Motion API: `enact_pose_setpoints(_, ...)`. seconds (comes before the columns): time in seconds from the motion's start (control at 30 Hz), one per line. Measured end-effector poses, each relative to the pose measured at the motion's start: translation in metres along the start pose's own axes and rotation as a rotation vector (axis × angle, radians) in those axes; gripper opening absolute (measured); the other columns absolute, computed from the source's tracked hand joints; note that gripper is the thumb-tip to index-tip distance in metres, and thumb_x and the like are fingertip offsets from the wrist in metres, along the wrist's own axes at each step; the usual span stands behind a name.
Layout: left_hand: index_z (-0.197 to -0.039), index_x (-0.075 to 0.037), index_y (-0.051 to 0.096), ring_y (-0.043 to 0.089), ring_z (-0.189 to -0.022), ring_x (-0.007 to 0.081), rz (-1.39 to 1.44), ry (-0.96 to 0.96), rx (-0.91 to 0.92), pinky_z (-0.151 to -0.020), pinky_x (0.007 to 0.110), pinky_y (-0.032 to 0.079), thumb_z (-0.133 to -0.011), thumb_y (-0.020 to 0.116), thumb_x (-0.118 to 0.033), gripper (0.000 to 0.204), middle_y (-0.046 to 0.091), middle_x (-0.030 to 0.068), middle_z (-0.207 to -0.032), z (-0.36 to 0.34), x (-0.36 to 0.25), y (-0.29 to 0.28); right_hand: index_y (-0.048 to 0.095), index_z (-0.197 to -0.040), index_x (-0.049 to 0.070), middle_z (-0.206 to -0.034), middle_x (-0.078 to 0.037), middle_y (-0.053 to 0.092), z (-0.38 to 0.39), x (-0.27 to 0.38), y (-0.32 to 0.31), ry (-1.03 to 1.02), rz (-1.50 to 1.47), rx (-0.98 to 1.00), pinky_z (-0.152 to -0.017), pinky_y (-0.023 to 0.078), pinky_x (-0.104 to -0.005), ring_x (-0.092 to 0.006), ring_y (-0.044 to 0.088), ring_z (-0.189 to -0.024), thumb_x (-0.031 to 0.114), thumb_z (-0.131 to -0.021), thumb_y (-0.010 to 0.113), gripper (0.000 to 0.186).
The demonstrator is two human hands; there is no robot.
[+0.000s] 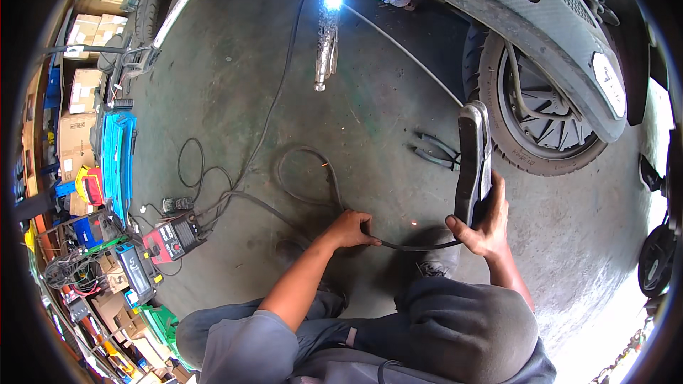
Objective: The person welds a metal component onto an electric scooter using a welding rod and electrode holder while holding a handheld welding mask, occasionally using pliers to adjust wires on the floor.
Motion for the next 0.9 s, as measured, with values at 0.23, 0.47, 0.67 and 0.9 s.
enact_pose_setpoints(0.23,-0.070,-0.003,0.060,0.062,-0.067,0.0199,-0.013,0.017,0.001,-0.064,0.033,0.047,-0.062,0.089,-0.036,0.045,0.067,0.0083,-0.071,0.001,0.007,0.002,0.032,-0.132,-0.004,-0.082,-0.013,0.064,0.009,-0.008,0.007,-0.028,-0.013,-0.013,-0.063,0.051,-0.0319,-0.0204,0.062,-0.067,0.030,-0.062,0.083,0.093)
enact_pose_setpoints(0.47,-0.070,-0.003,0.061,0.064,-0.070,0.0216,-0.011,0.032,0.003,-0.067,0.034,0.047,-0.061,0.089,-0.036,0.045,0.068,0.0093,-0.073,0.000,0.003,0.001,0.033,-0.133,-0.006,-0.097,-0.015,0.060,0.017,-0.002,0.006,0.188,-0.055,0.042,-0.084,0.047,-0.0383,-0.0244,0.058,-0.088,0.033,-0.060,0.080,0.095)
enact_pose_setpoints(0.67,-0.070,-0.003,0.061,0.064,-0.071,0.0224,-0.029,0.027,0.004,-0.067,0.035,0.048,-0.060,0.089,-0.038,0.046,0.068,0.0092,-0.074,0.000,0.004,0.001,0.033,-0.133,-0.004,-0.095,-0.017,0.062,0.021,-0.003,0.008,0.139,-0.022,0.050,-0.080,0.049,-0.0386,-0.0262,0.061,-0.085,0.032,-0.060,0.081,0.094)
enact_pose_setpoints(0.9,-0.071,-0.003,0.062,0.064,-0.073,0.0246,-0.024,0.025,0.005,-0.069,0.036,0.049,-0.059,0.090,-0.036,0.044,0.067,0.0111,-0.075,0.000,0.002,0.000,0.033,-0.131,-0.003,-0.090,-0.018,0.065,0.025,-0.006,0.009,0.051,0.018,0.047,-0.073,0.053,-0.0372,-0.0279,0.067,-0.079,0.029,-0.060,0.083,0.093)
Point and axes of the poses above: each hand's wrist, its own z-axis away from the middle knuckle, its own y-axis out of the palm, x = y × z, the point moved 3 cm from there along -z, towards the middle knuckle
